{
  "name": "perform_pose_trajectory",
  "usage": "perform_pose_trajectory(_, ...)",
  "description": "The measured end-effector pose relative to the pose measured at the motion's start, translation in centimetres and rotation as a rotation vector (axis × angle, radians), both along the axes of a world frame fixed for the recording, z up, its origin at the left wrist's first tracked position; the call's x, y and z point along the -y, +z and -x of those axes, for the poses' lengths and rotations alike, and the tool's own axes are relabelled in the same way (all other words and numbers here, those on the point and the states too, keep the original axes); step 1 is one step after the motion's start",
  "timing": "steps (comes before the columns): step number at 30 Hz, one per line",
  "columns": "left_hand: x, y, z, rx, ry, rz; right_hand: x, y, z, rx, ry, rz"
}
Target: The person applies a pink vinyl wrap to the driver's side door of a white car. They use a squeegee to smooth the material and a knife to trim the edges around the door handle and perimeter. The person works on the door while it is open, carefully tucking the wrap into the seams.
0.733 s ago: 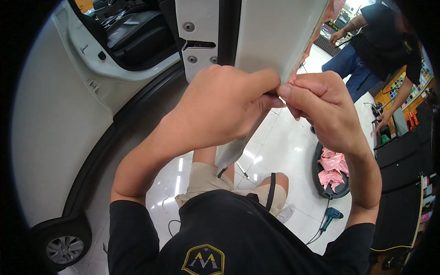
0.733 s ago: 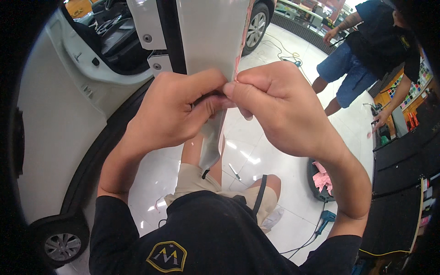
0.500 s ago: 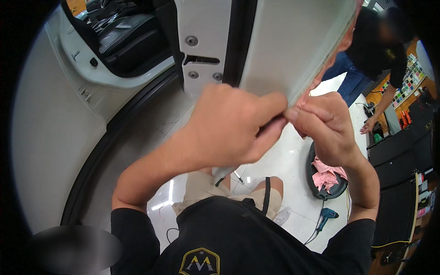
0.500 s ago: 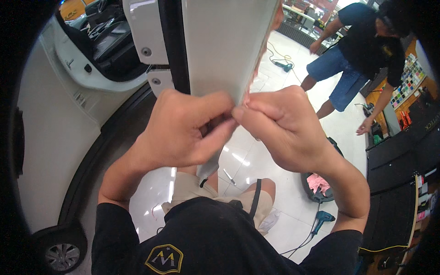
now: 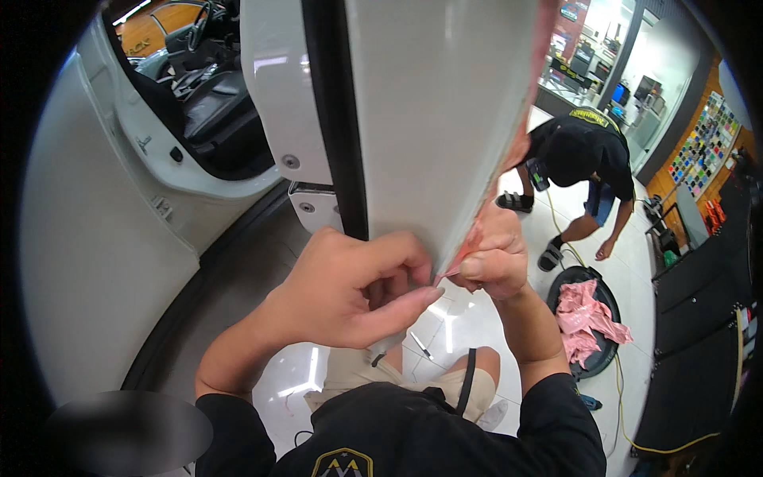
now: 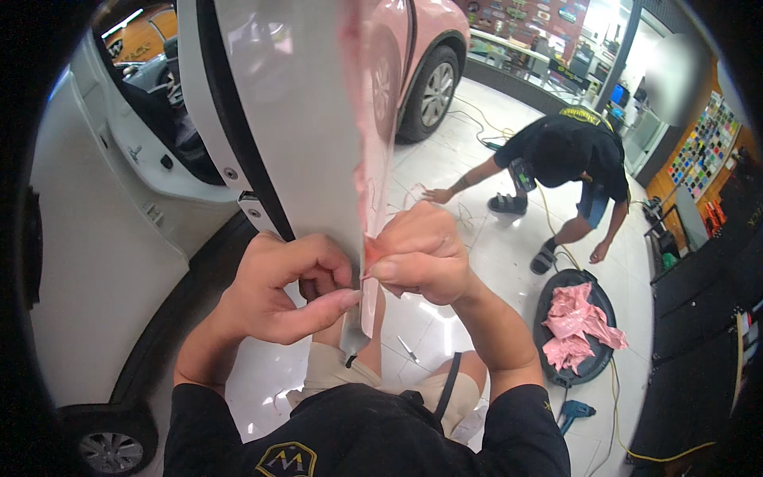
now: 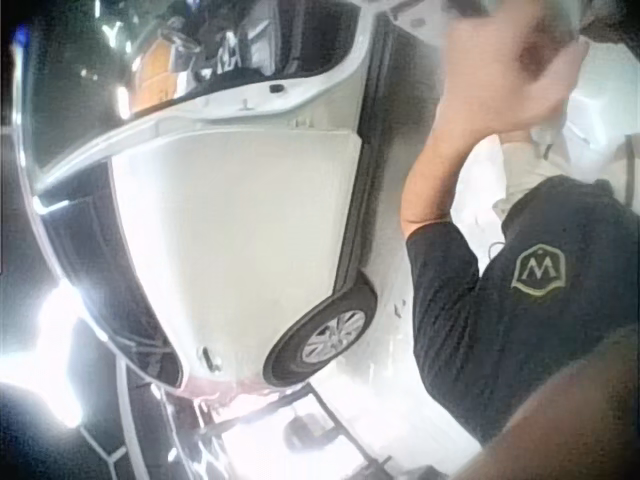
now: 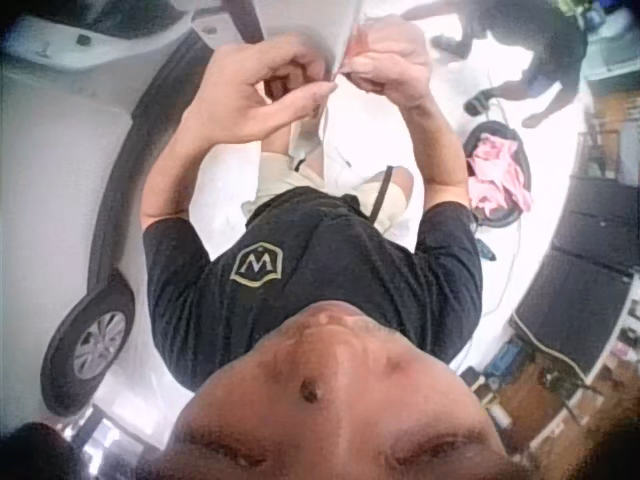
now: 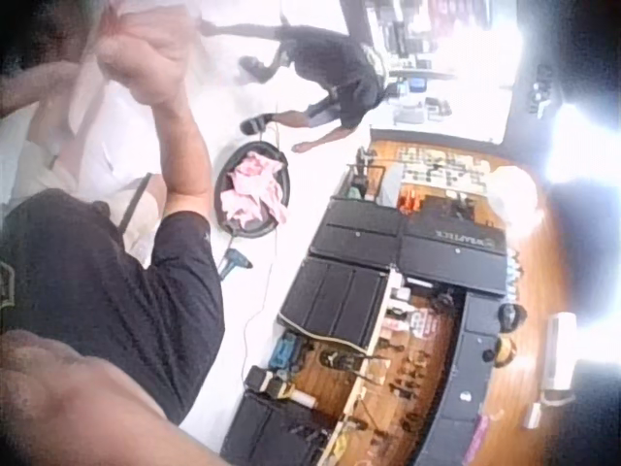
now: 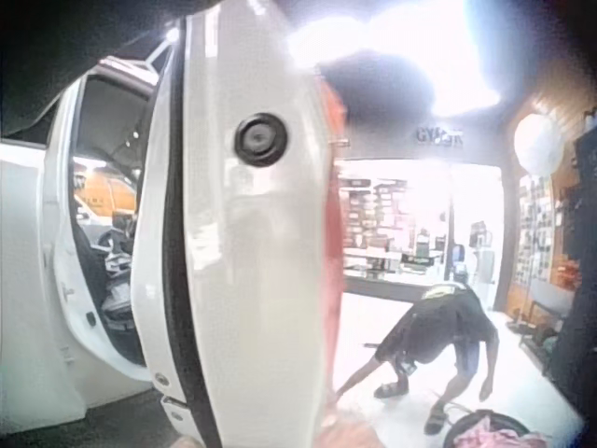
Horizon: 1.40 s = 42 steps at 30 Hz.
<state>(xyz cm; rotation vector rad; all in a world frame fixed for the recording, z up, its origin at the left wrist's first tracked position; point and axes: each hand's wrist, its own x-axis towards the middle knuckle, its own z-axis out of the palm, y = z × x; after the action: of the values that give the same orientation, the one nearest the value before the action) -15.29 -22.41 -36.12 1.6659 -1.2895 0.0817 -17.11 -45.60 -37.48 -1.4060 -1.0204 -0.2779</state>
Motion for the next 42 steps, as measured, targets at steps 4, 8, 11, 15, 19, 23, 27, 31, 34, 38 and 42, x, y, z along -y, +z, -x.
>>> perform_pose_trajectory(4, -0.4, 0.5, 0.0, 0.069, 0.021, -0.024, -0.1, 0.5, -0.1, 0.068, -0.017, 0.082)
perform_pose_trajectory(8, -0.8, 0.1, 0.3, 0.153, 0.086, -0.083, -0.9, 2.1, 2.3, 0.155, -0.301, 0.270)
perform_pose_trajectory(11, -0.6, 0.4, 0.1, 0.296, 0.122, -0.120, -2.0, 3.2, 4.3, 0.112, -0.509, 0.387)
perform_pose_trajectory(15, -0.5, 0.3, 0.9, 0.172, 0.130, -0.155, -2.3, 1.9, 3.6, 0.257, -0.576, 0.294)
perform_pose_trajectory(19, -0.4, 0.2, 0.7, 0.102, 0.093, -0.072, -1.1, 1.8, 2.4, 0.170, -0.362, 0.223)
perform_pose_trajectory(23, -0.4, 0.0, 0.2, 0.056, 0.051, -0.013, -0.8, 0.2, 1.0, 0.147, -0.330, 0.131)
perform_pose_trajectory(27, -0.9, -0.4, -0.3, 0.103, 0.003, 0.050, -1.3, -1.1, -0.2, 0.131, -0.166, -0.098)
perform_pose_trajectory(31, -0.8, 0.1, -0.7, 0.174, -0.001, 0.048, -2.4, -2.4, -1.6, 0.300, -0.158, -0.187)
perform_pose_trajectory(34, -0.8, -0.1, -0.4, 0.089, 0.018, 0.133, -3.5, -2.9, -1.0, 0.337, -0.196, -0.258)
perform_pose_trajectory(38, -1.6, -0.9, 1.3, -0.048, 0.183, 0.168, -3.9, -2.4, 0.6, 0.552, -0.423, -0.134)
perform_pose_trajectory(42, -1.3, 1.1, 4.0, 0.077, 0.399, 0.207, -3.7, -1.2, 1.6, 0.611, -0.608, -0.167)
